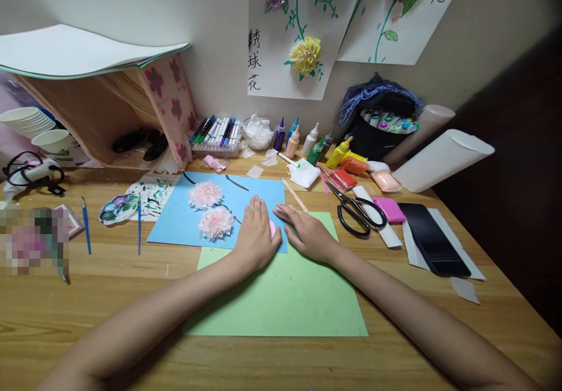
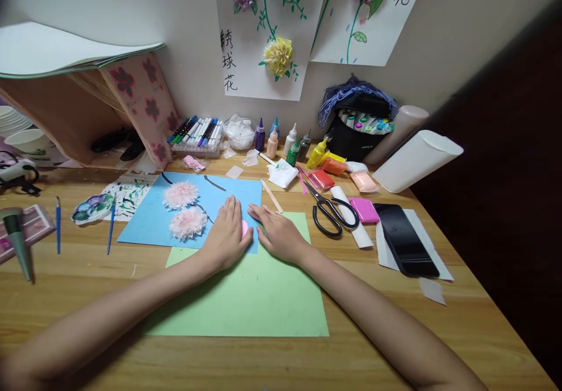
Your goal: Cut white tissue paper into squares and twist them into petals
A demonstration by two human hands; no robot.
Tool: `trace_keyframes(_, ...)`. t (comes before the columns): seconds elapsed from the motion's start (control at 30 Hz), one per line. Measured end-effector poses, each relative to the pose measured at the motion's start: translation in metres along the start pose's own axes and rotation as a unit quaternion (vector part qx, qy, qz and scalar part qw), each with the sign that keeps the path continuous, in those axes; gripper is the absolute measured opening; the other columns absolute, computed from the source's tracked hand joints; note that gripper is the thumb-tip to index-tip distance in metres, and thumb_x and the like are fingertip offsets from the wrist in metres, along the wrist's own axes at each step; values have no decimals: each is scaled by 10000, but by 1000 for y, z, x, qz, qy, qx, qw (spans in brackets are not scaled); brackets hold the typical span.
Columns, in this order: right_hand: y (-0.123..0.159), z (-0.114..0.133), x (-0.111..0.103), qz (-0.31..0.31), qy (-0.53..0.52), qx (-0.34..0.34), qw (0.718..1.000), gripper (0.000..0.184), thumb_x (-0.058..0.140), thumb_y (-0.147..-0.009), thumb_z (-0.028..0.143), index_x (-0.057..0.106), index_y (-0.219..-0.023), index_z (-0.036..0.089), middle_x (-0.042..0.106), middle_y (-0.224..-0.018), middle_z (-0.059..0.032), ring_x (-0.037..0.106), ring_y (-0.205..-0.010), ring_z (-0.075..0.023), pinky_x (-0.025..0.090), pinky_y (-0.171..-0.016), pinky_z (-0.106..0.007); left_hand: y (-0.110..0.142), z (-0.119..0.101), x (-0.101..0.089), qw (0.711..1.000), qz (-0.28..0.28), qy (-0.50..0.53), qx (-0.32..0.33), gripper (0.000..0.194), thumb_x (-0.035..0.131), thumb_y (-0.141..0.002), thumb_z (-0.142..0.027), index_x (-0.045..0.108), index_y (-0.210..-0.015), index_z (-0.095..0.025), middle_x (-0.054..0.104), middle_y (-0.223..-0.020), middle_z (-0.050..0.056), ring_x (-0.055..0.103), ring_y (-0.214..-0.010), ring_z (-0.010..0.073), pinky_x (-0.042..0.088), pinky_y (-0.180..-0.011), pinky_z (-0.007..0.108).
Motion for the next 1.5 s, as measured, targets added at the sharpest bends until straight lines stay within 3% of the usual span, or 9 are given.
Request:
trace_keyframes(0.23, 2, 1, 0, 0, 0, 2, 1000, 551, 416, -875, 160, 258, -1403, 169, 582, -1265, -111, 548, -1169, -234, 457, -983, -456, 6, -1, 3, 999, 37, -7, -3, 614, 314, -895, -296, 235, -1371, 85, 189, -1462, 291, 138, -1388, 326, 232, -1113, 471)
trace_keyframes(0.4, 3, -1, 2, 5, -12, 17, 1000, 529, 420, -887, 183, 269, -1394, 186, 581, -1267, -101, 544, -1174, -231, 482, -946, -434, 15, -11, -9, 999, 30, 5, 41, 632, 303, -923, -390, 217, -1400, 17, 165, -1488, 237, 104, -1402, 287, 208, -1129, 468)
trace_keyframes(0.53, 4, -3, 3, 5, -23, 28, 999, 528, 416, -888, 180, 270, -1395, 196, 572, -1276, -104, 553, -1164, -228, 491, -931, -423, 29, -24, -2, 990, 74, 35, 117, 663, 286, -923, -446, 192, -1419, -16, 130, -1505, 197, 67, -1408, 260, 178, -1146, 430)
trace_keyframes(0.83, 4, -5, 4, 8, -49, 41, 998, 543, 403, -884, 167, 254, -1405, 215, 598, -1245, -103, 576, -1137, -212, 504, -907, -418, 21, -22, -8, 976, 160, 104, 103, 831, 198, -880, -616, 187, -1416, 19, 123, -1492, 229, 81, -1402, 280, 176, -1145, 414)
trace_keyframes(0.93, 5, -6, 5, 15, -78, 46, 996, 611, 403, -858, 138, 202, -1429, 224, 582, -1266, -107, 570, -1146, -224, 519, -879, -421, 2, -20, -22, 989, 84, 98, 68, 821, 199, -888, -599, 153, -1423, 22, 59, -1503, 223, -11, -1404, 278, 134, -1155, 432)
trace_keyframes(1.0, 6, -9, 6, 18, -97, 61, 993, 642, 389, -843, 111, 177, -1437, 232, 581, -1268, -105, 573, -1142, -225, 518, -882, -422, -7, -18, -19, 993, 48, 99, 40, 852, 235, -876, -611, 131, -1420, 37, 17, -1499, 234, -53, -1399, 287, 125, -1155, 458)
trace_keyframes(1.2, 6, -7, 2, 1, -111, 48, 993, 667, 368, -767, 29, 294, -1395, 240, 564, -1289, -95, 540, -1182, -216, 508, -918, -421, -8, -15, 4, 993, 27, 112, 36, 815, 264, -881, -577, 117, -1428, 10, 28, -1503, 229, -32, -1403, 278, 149, -1154, 461)
trace_keyframes(1.37, 4, -10, -1, -22, -120, 48, 991, 681, 359, -730, 16, 333, -1368, 253, 578, -1270, -82, 564, -1154, -217, 515, -911, -429, -8, -12, 6, 992, 34, 118, 35, 821, 271, -875, -581, 104, -1434, -4, 43, -1508, 218, -36, -1404, 274, 127, -1159, 463)
trace_keyframes(1.5, 2, -12, -3, -23, -142, 66, 987, 569, 360, -783, 51, 387, -1319, 240, 639, -1175, -85, 610, -1089, -218, 540, -850, -412, -10, -18, -2, 985, 84, 137, 59, 830, 259, -877, -588, 132, -1422, 26, 77, -1500, 239, 4, -1409, 279, 111, -1159, 470)
Point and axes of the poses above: each hand's wrist, its own y-axis away from the middle knuckle, its own x-axis out of the palm, z = x × y, the point moved 9 cm from there along -y, towards the middle knuckle
